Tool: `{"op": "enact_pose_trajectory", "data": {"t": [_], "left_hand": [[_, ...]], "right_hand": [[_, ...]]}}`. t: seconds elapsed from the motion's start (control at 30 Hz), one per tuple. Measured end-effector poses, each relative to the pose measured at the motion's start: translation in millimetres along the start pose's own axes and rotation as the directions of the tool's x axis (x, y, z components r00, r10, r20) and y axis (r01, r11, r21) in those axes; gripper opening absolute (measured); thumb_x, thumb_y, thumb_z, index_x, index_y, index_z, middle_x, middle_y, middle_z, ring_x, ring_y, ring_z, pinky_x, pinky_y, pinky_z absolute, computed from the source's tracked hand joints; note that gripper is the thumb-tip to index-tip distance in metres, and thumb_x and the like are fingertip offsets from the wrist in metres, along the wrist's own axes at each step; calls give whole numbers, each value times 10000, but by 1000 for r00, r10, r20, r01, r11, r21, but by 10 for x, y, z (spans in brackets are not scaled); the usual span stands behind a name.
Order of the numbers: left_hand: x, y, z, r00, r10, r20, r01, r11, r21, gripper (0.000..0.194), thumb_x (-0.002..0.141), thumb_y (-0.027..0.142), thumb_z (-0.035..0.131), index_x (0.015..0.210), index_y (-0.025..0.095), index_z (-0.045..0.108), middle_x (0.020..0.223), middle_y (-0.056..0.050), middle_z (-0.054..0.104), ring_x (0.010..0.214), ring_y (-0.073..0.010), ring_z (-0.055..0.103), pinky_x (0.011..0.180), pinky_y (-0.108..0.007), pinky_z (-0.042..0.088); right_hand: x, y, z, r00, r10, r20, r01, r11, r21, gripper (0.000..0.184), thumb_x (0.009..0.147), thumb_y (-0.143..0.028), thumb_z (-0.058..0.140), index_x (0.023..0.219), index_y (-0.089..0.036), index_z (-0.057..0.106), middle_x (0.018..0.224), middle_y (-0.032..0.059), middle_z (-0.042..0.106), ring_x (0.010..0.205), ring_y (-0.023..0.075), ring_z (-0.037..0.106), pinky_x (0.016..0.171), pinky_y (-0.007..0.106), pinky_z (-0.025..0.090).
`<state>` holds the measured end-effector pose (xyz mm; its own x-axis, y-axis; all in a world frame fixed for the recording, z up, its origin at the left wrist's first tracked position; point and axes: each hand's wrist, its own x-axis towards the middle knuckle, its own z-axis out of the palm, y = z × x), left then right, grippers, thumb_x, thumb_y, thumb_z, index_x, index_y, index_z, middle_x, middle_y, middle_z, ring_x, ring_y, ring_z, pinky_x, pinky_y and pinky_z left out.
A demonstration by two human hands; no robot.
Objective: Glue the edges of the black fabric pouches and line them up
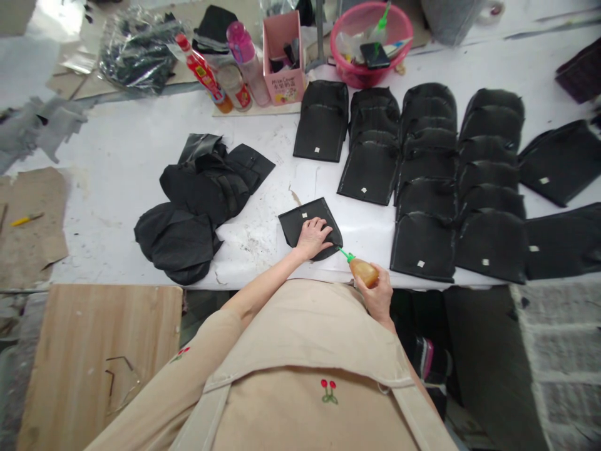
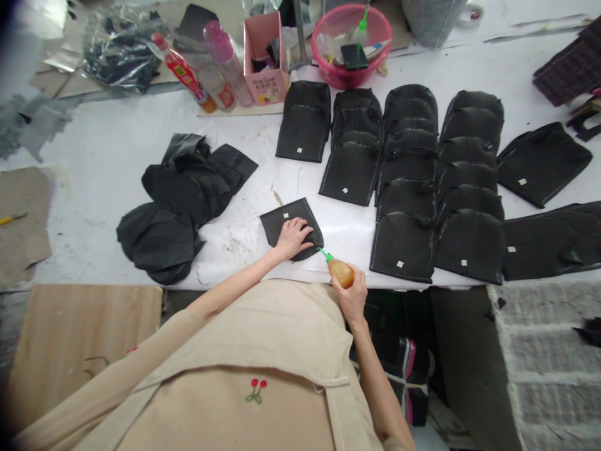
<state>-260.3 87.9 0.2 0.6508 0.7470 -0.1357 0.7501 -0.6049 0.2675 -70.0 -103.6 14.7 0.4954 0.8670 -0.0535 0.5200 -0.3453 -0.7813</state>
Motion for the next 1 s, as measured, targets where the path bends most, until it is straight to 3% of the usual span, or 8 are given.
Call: {"op": "enact_pose_trajectory", "data": {"t": [0.33,0.53,0.7,0.87,1.0], "left_hand": [[107,87,-37,996,-89,-1,89,996,-9,455,865,473,721,1238,223,642,1350,-136,579,1300,-340,457,1045,-506,384],[-111,-188,-127,995,11,97,-5,998,-66,642,827,468,764,1373,183,581,1460,-167,515,1409,-335,409,1146,-477,348],[-361,-291,44,994,24,104,-20,999,-43,852,796,567,761,1495,176,472,1567,-197,417,1493,-372,306,1223,-549,224],[-404,-245,228,999,7,54,-4,999,-40,831,839,580,700,1520,173,450,1590,-198,391,1517,-372,266,1240,-570,164],[-407,-255,236,999,-1,39,3,998,-63,790,866,550,679,1523,177,448,1601,-182,379,1529,-352,250,1249,-557,149]], "right_hand": [[-16,-6,58,999,-20,38,19,999,26,494,798,-467,722,1205,-214,600,1135,108,667,1075,287,641,953,466,534],[-1,-27,50,999,-2,43,1,1000,24,477,795,-469,716,1185,-220,602,1124,99,673,1065,280,643,964,460,528],[-22,-30,48,995,-38,89,36,999,30,476,804,-458,719,1193,-213,597,1123,103,669,1058,280,643,946,461,536],[-38,-59,42,987,-87,133,85,996,16,476,819,-460,719,1206,-215,591,1105,96,663,1033,276,640,926,459,539],[-42,-85,34,980,-103,172,103,995,7,474,820,-451,723,1209,-215,591,1090,90,659,1010,272,640,899,443,542]]}}
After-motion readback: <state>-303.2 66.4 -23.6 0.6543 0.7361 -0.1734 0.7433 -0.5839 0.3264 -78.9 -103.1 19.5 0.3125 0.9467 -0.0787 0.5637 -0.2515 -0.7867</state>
